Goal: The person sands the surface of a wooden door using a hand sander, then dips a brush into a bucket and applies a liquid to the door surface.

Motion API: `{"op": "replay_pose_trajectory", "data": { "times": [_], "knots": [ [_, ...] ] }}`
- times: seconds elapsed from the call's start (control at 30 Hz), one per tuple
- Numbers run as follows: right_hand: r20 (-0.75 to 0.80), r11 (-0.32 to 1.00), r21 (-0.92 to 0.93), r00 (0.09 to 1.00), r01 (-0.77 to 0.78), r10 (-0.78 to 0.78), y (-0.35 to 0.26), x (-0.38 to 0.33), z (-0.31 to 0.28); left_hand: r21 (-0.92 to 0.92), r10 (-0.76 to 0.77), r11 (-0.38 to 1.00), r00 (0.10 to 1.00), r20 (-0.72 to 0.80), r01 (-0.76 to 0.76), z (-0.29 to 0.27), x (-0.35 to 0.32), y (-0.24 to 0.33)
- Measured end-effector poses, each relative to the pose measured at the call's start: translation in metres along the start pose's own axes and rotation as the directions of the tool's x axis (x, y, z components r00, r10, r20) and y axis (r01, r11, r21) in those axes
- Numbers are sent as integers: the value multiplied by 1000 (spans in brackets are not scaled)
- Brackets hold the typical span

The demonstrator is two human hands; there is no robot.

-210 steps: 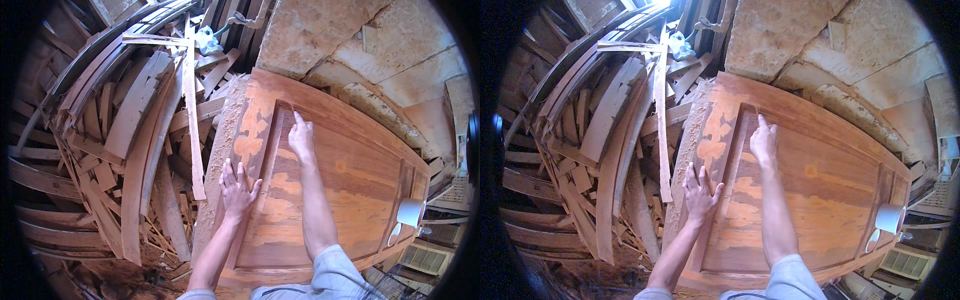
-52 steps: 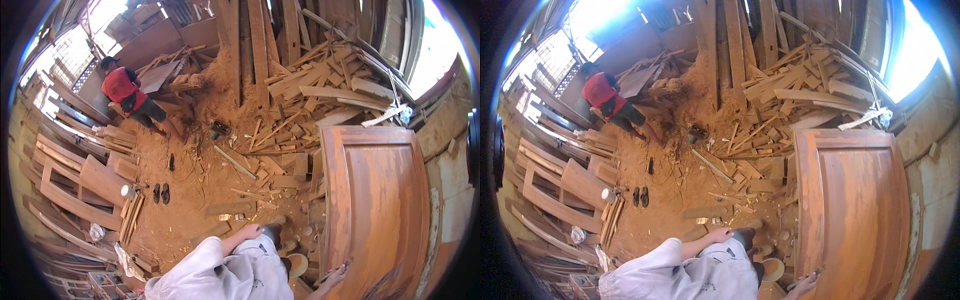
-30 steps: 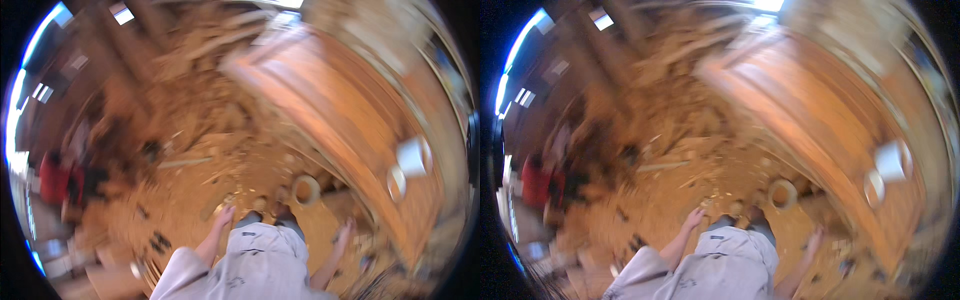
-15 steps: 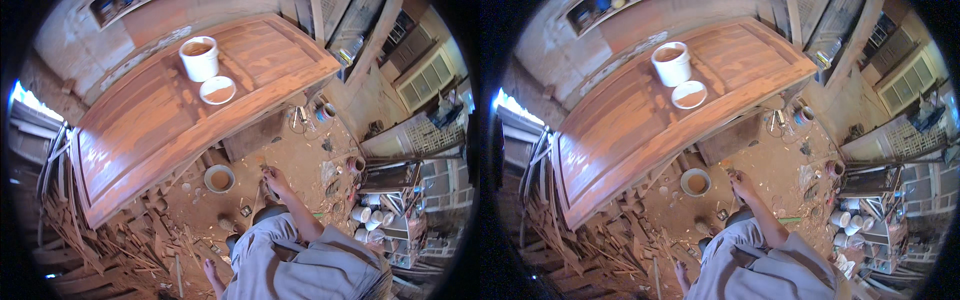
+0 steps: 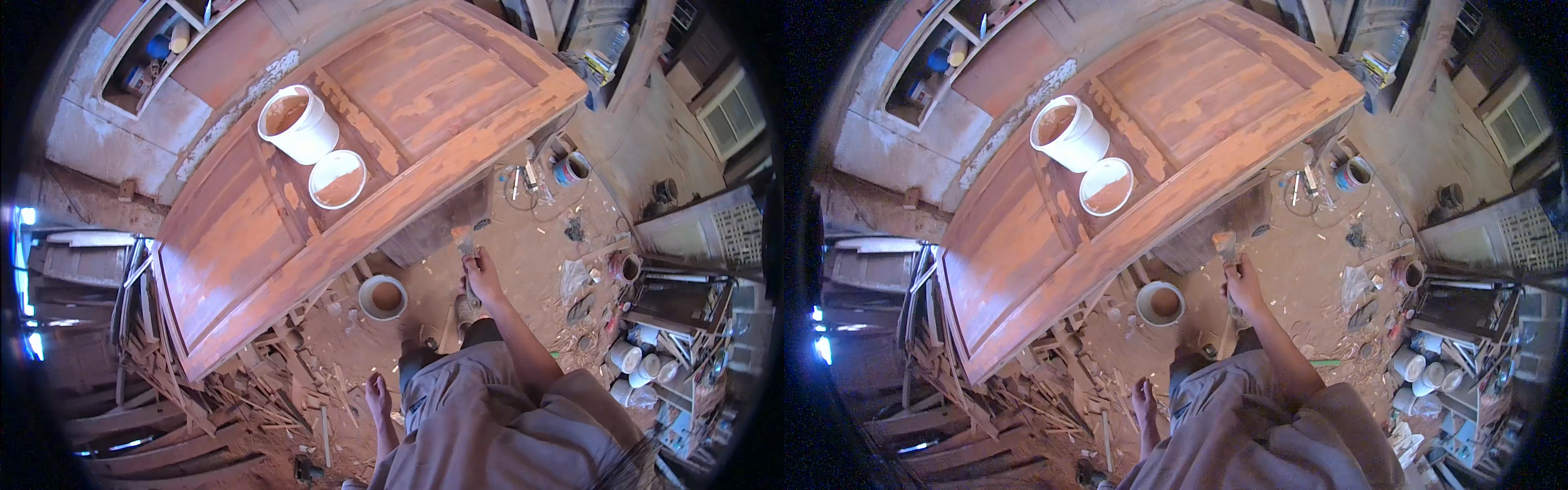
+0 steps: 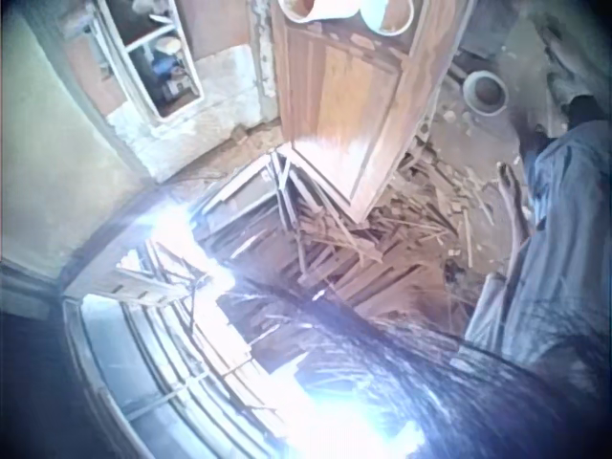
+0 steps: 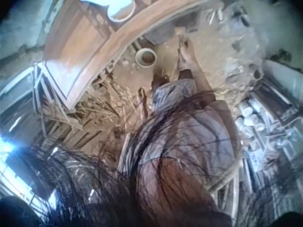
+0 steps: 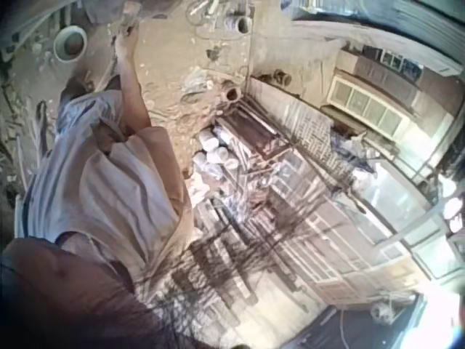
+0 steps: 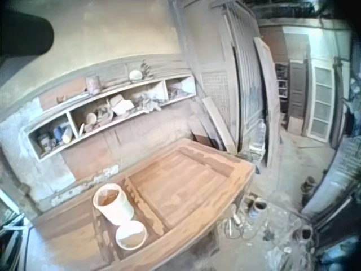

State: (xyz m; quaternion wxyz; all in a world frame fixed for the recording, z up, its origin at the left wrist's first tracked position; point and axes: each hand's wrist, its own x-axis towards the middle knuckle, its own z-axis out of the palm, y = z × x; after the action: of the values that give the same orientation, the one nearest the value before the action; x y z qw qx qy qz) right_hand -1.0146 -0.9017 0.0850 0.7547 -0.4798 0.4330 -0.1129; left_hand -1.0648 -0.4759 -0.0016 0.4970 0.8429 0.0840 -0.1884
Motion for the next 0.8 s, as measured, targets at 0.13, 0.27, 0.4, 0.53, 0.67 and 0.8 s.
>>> {"op": "replay_pose_trajectory", "data": {
  "times": [0.13,0.27,0.4,0.53,0.67,0.8],
  "knots": [
    [-2,993,85,997,79,-79,-10,63,10,98,-84,992,995,49,78,27,-5,45],
    [-6,556,-397,604,730,-797,9,154,30,165,-110,981,992,61,98,12,21,-1],
    [103,359,-711,595,605,-797,7,176,43,299,-203,937,978,38,183,2,48,-11],
    [206,462,-720,795,518,-571,8,163,33,227,-195,956,981,21,185,13,100,15],
    [217,433,-764,823,478,-525,17,172,19,168,-69,984,993,99,51,32,168,48],
    [233,407,-814,875,414,-425,33,174,-3,253,-116,965,978,174,69,45,201,108]
  ]
}}
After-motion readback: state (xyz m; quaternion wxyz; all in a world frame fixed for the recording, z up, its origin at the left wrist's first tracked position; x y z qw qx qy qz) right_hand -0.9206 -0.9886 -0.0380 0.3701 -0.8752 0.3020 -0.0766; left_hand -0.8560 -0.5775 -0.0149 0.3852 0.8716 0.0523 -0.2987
